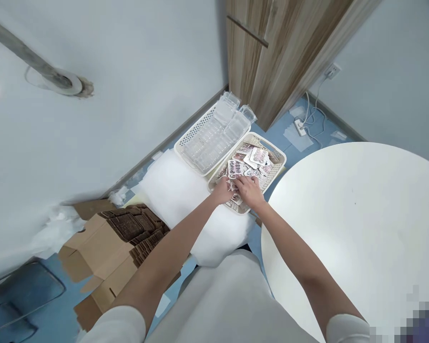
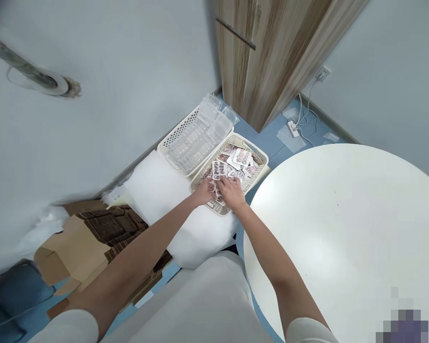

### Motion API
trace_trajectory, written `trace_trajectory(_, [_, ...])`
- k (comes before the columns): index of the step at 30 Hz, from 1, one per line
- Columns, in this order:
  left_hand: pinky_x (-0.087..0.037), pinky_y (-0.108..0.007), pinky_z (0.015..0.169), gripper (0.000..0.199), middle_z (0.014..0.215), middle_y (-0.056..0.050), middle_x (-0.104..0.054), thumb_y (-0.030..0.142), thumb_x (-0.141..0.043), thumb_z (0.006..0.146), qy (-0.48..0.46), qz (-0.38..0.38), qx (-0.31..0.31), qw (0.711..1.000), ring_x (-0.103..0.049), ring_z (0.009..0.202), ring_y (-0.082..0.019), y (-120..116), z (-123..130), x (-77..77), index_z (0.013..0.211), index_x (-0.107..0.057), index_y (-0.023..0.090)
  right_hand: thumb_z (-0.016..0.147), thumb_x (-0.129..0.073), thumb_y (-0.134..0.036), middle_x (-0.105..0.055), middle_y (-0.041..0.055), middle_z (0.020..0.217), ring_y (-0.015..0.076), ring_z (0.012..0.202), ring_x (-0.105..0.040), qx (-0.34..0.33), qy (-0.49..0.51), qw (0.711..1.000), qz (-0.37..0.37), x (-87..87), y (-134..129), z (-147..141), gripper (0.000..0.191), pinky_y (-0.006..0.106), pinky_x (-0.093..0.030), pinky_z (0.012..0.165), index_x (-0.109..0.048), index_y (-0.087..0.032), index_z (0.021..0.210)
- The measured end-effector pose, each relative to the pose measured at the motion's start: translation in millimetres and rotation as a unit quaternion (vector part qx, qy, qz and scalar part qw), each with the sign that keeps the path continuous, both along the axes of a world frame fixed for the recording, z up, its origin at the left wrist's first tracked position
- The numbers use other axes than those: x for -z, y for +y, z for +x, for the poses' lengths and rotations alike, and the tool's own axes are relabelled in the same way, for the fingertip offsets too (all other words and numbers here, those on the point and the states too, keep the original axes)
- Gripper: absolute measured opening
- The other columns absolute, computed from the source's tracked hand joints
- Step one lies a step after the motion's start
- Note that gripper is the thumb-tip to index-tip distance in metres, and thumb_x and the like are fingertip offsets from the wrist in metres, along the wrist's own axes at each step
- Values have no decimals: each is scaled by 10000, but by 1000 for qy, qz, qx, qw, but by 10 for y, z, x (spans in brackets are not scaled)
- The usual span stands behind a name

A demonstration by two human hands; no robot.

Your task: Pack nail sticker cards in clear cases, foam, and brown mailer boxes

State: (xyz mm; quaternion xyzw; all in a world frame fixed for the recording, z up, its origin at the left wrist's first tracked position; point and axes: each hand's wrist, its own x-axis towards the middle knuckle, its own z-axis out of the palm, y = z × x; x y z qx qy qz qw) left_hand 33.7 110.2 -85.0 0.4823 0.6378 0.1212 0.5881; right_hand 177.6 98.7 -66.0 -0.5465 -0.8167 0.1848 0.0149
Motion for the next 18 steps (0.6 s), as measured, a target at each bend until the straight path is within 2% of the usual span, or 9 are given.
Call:
trace_trajectory(5, [-444, -324, 797, 687, 1070, -114, -521, 29, -614, 578, -48, 45, -52, 997, -552, 949, -198, -33, -29, -49, 1206, -368, 161, 831, -418, -197, -596, 70, 907, 212, 895, -499, 66, 19, 997, -22, -138, 36, 14, 218, 360, -236, 774, -605, -230, 939])
trace_trajectory(7, [-436, -332, 821, 655, 1096, -120, -508, 34, -595, 603, -50, 84, -69, 993, -536, 989, -198, -97, -92, -115, 1208, -377, 156, 819, -429, -211, -607, 57, 863, 202, 863, -517, 106, 63, 992, -24, -237, 34, 7, 203, 353, -261, 762, -623, -226, 875])
trace_trajectory(9, [-429, -334, 837, 607, 1116, -122, -503, 56, -586, 632, -61, 119, -90, 987, -523, 1020, -196, -202, -170, -212, 1199, -395, 158, 795, -461, -247, -618, 45, 832, 186, 794, -536, 167, 146, 975, -31, -360, -2, -18, 178, 334, -309, 732, -629, -216, 846])
trace_trajectory(11, [-429, -336, 838, 546, 1113, -123, -512, 102, -591, 662, -79, 136, -113, 981, -533, 1007, -191, -348, -236, -342, 1177, -420, 157, 766, -495, -300, -626, 34, 780, 166, 706, -547, 234, 268, 933, -53, -506, -93, -62, 175, 311, -363, 683, -623, -200, 831])
trace_trajectory(13, [-438, -335, 818, 470, 1061, -113, -545, 164, -592, 693, -116, 135, -129, 976, -569, 930, -175, -531, -272, -493, 1141, -450, 149, 723, -540, -352, -621, 19, 722, 151, 652, -550, 292, 396, 867, -78, -669, -261, -111, 201, 293, -404, 643, -606, -186, 816])
trace_trajectory(15, [-453, -326, 782, 383, 971, -89, -584, 225, -582, 720, -179, 123, -123, 968, -596, 826, -151, -745, -271, -648, 1084, -491, 145, 669, -593, -386, -613, 8, 700, 143, 647, -553, 335, 490, 800, -92, -833, -520, -145, 244, 284, -427, 635, -586, -180, 800])
trace_trajectory(18, [-475, -304, 718, 297, 848, -55, -615, 298, -587, 724, -266, 103, -103, 953, -599, 712, -123, -1086, -227, -836, 975, -544, 144, 621, -640, -398, -601, -4, 694, 121, 622, -539, 390, 549, 733, -94, -1030, -1054, -147, 273, 269, -433, 624, -563, -184, 771])
